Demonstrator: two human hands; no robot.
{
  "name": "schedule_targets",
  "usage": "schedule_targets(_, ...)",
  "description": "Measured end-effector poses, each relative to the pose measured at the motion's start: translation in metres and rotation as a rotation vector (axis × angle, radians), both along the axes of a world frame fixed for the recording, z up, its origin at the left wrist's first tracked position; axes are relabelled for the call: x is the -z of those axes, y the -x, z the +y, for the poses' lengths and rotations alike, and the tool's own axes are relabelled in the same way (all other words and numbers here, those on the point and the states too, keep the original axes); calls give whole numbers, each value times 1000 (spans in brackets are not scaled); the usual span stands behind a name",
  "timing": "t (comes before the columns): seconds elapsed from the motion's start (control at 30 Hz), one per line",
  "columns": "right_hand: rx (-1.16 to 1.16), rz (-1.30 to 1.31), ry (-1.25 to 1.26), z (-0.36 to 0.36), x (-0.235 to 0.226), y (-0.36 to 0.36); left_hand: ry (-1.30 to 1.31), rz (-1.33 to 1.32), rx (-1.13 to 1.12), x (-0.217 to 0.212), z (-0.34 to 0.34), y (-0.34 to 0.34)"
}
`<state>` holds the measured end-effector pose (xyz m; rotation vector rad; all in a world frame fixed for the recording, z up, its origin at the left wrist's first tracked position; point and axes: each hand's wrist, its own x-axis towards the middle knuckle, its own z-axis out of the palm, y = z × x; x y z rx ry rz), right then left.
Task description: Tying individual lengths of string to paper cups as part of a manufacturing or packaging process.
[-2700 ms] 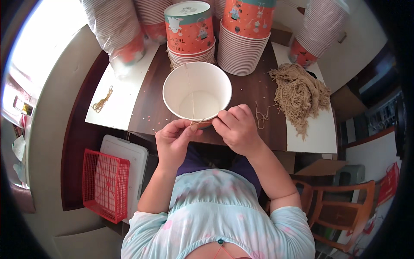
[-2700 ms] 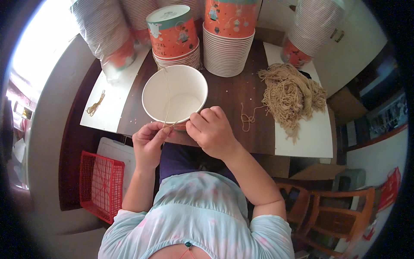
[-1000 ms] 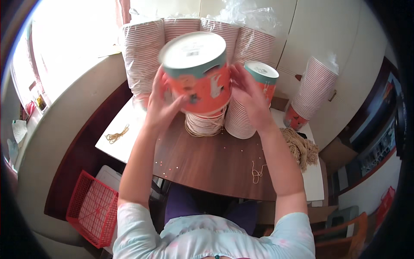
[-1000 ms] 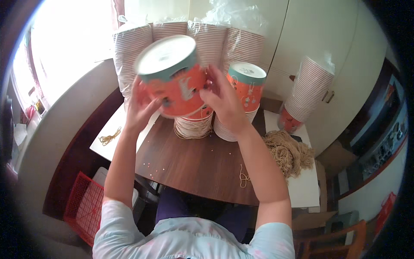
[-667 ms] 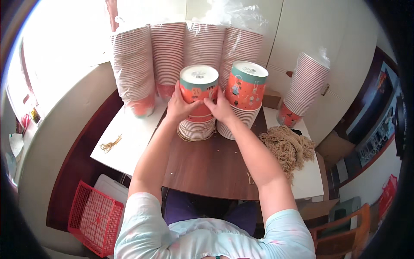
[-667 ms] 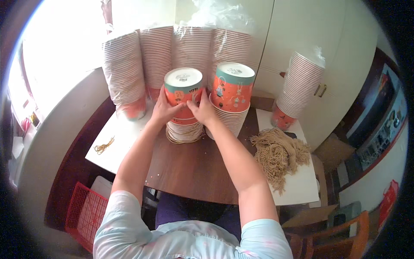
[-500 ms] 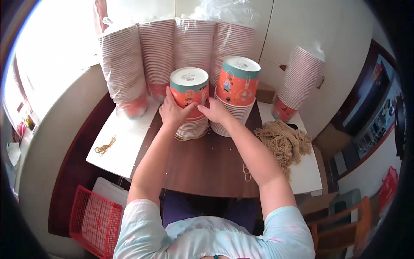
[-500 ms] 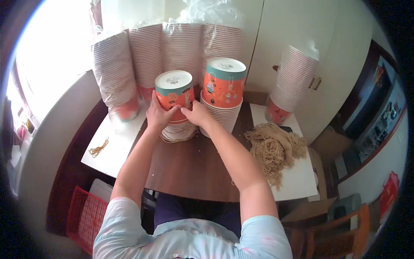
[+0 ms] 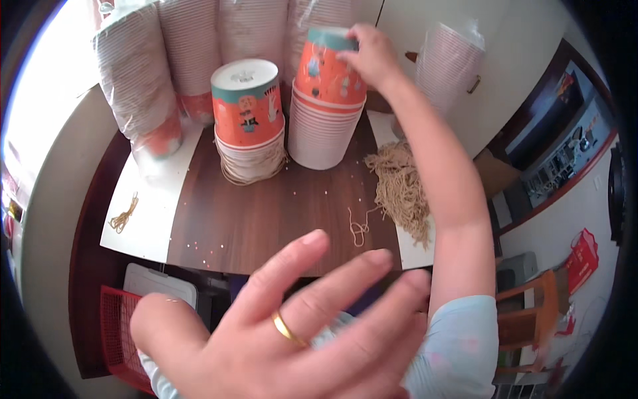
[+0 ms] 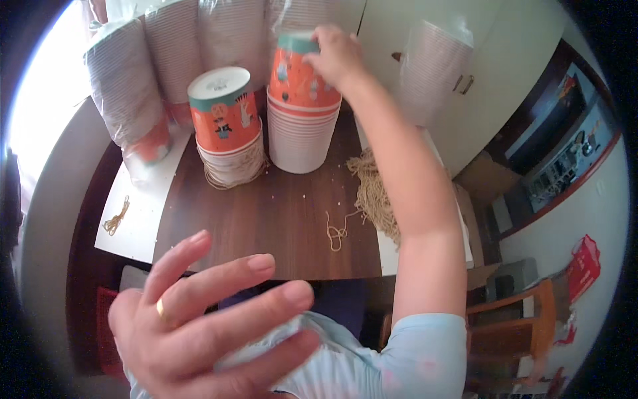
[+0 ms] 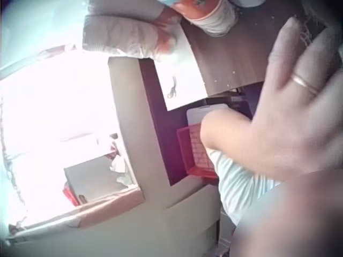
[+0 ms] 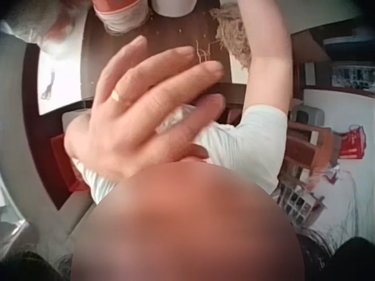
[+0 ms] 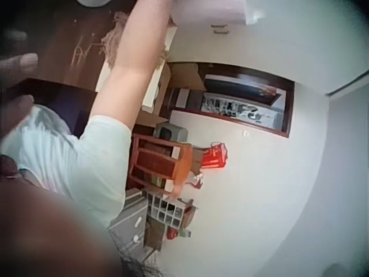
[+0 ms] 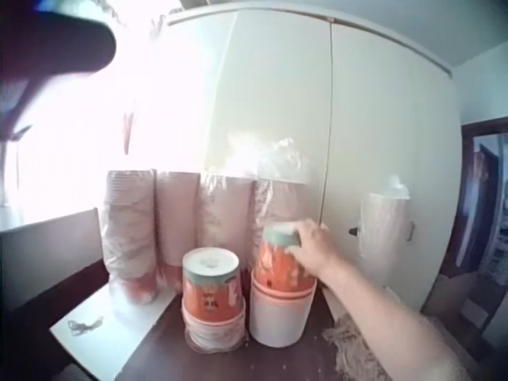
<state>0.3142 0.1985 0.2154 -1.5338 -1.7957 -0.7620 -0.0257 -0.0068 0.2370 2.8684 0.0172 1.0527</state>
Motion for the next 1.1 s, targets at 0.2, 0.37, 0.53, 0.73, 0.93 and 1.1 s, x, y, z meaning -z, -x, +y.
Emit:
schedule_targets(0.2,-70,289,-107,-26,-77,-2,-128,-289,-77,5,-19,-39)
schedule_targets(0.37,-218,380,-550,-80,-103,6,-80,-594,-47,17,-37,-67)
schedule_targets(0.53,-813,1610,-81,-136,39,5,-649,35,180,27,-23,-26)
schedule_targets(0.73,-807,2486,92,-192,226,113,-127,-102,-672,119,-36,8)
schedule_targets(0.93,-747,2409,503,-214,253,121,199,-6,-361,169,91,-29)
schedule_targets(1.1,314,551,573,-201,229,46,74,105,-278,174,93,-28)
